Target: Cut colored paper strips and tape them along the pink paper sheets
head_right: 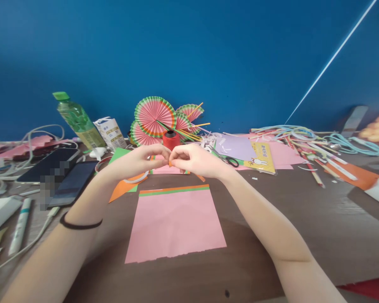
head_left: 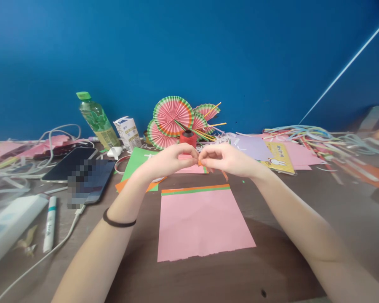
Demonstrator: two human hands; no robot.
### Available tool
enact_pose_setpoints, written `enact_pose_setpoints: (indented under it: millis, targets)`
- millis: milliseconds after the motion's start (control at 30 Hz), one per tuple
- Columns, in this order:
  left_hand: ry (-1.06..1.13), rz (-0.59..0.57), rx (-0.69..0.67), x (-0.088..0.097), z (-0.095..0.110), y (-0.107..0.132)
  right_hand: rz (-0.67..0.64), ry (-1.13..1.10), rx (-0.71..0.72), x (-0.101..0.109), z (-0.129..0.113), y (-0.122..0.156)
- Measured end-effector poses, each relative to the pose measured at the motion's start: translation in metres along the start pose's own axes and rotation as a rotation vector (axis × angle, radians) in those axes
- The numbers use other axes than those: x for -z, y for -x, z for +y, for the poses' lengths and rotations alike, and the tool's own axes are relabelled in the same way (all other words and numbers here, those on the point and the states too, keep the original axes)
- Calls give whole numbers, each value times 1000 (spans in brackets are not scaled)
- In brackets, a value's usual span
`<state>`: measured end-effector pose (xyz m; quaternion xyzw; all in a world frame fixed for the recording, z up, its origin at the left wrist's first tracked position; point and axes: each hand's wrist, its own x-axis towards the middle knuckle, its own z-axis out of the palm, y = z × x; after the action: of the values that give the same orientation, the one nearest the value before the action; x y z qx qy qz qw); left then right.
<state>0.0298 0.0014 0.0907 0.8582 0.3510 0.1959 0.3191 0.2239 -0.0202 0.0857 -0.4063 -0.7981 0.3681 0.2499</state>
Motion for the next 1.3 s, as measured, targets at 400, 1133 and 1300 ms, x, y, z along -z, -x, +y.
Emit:
enact_pose_setpoints:
  millis: [400,1133,1300]
  targets:
    - [-29,9,-7,-1,-1,-1,-11,-12,27,1,0,0]
    - [-9,6,37,-4,0,-1,-25,-12,46,2,5,-2]
    - [-25,12,44,-4,3,0,-16,21,49,1,6,-3]
